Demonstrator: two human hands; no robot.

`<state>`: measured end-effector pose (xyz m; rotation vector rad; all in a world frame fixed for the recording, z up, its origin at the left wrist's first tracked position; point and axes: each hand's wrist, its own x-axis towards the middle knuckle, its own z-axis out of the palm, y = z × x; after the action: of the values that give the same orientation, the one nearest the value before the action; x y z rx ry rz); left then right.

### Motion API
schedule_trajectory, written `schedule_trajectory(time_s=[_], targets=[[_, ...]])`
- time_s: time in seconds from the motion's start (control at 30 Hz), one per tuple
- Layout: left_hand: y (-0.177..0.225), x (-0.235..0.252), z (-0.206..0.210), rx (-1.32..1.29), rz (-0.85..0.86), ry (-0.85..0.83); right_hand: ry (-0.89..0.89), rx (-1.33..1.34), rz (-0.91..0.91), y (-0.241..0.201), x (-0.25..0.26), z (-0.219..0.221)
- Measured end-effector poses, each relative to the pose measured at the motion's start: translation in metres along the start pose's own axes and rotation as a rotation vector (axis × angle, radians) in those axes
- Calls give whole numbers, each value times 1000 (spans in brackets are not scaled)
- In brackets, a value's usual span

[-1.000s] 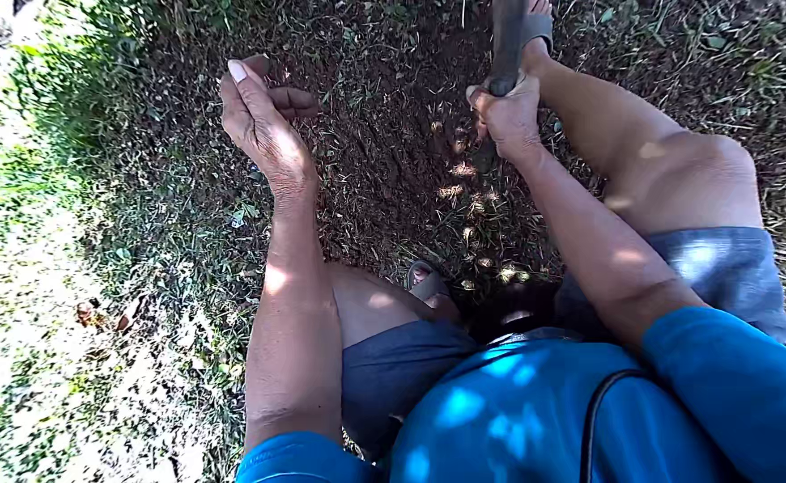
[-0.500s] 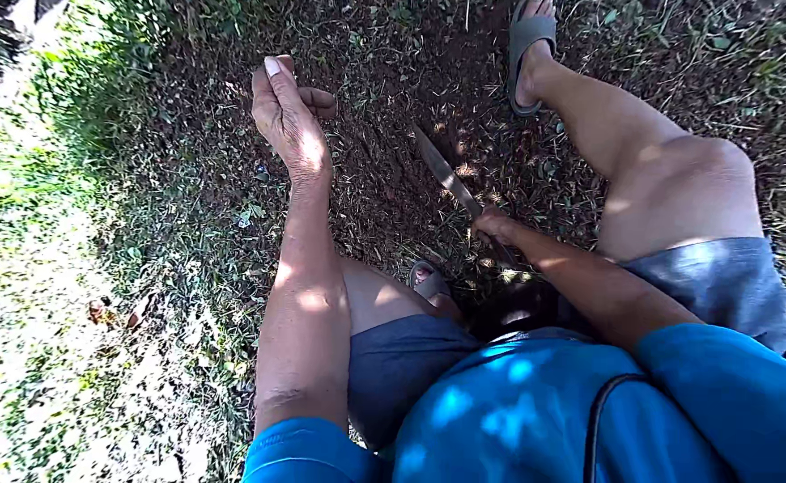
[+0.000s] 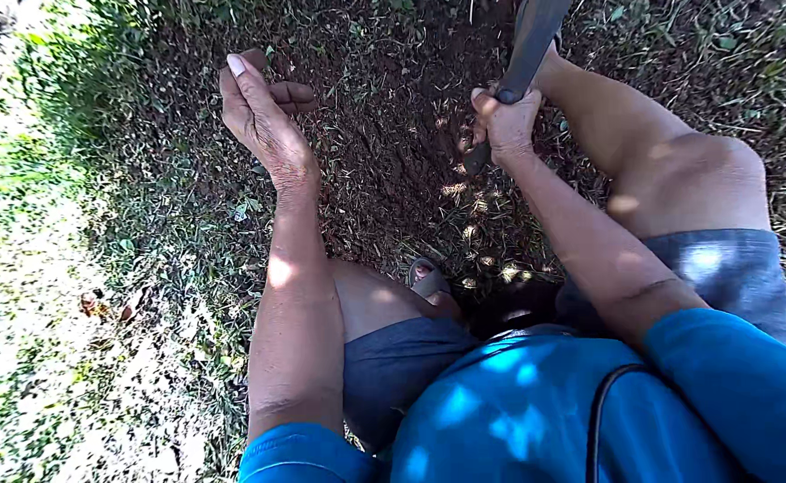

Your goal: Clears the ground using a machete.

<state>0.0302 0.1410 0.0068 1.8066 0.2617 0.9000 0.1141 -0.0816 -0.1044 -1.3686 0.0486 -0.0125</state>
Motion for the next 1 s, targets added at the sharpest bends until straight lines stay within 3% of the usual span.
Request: schedule_trajectory(time_s=[0.07,0.17,0.27,0.4,0.5,0.6,0.73,0.9,1.0], targets=[[1,-1,4,15,9,-15,-94,-360,291,65,-22,-25],[1,-3,8,45,5,-33,-489,-971,868,128,-57,-66],[0,-1,7,70,-4,-55,-533,-889,1046,145,-83,-74],[0,0,10,48,-28,-45,-556,-905,972,120,-96,-51],[2,2,14,47,-22,-32,-848,-1119,765,97,-101,-35],[1,1,11,51,-12,-18,-1065,-1103,502,92,-111,-31],[1,0,-4,75,-2,24,-966,-1063,481,94,-99,-19],[0,3,-20,76,-13,68,-460,-733,659,89,-63,-14],[0,4,-21,72,-4,83,-374,-659,743,98,-53,-25]])
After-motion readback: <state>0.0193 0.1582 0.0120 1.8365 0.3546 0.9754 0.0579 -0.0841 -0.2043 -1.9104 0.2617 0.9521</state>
